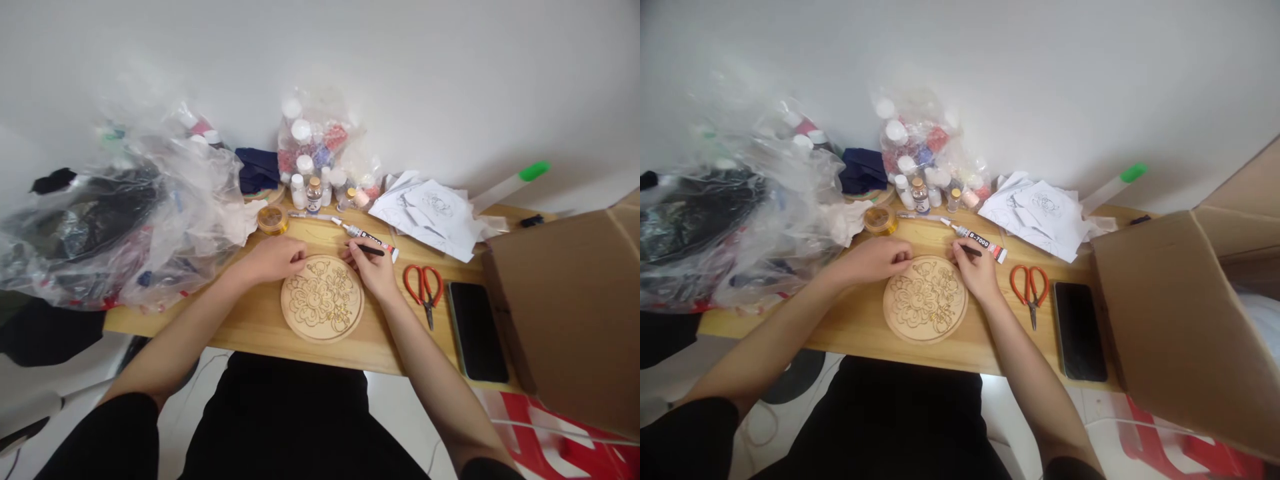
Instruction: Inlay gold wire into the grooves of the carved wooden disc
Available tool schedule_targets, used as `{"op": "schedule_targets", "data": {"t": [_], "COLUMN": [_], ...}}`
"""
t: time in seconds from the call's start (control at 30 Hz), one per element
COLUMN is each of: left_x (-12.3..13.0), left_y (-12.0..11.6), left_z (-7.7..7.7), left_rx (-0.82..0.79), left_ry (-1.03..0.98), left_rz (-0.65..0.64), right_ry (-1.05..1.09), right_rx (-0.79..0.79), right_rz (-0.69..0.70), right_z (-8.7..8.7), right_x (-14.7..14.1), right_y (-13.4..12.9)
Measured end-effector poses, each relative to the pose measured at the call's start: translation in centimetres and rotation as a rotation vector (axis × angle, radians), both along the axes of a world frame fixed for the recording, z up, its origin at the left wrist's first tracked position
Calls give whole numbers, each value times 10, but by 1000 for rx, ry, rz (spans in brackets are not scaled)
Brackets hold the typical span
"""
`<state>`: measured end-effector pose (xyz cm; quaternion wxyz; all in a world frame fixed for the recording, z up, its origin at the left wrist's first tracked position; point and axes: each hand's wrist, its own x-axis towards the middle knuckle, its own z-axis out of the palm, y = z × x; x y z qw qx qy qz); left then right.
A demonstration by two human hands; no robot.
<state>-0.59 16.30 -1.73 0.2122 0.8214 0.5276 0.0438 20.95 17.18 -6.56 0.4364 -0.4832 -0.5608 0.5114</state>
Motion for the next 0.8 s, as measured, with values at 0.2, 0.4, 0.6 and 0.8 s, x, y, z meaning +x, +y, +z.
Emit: {"op": "schedule_targets", "data": {"t": [0.2,0.4,0.6,0.8], "left_x": [-5,-14,-13,-12], "left_y": [7,7,7,5], "left_z": [-21,-32,-39,-41], "left_rx": [49,69,133,187], "left_ry": [-191,-330,-281,-238], "left_rz": [-19,-70,-91,-108], "right_ry": [-6,-35,-52,-59], "right_rx": [-18,-75,-92,-72], "right_rz": [-7,-74,-87,-77], "right_z": [0,3,4,4], "right_x": [0,0,0,-1], "right_y": [2,3,3,2]}}
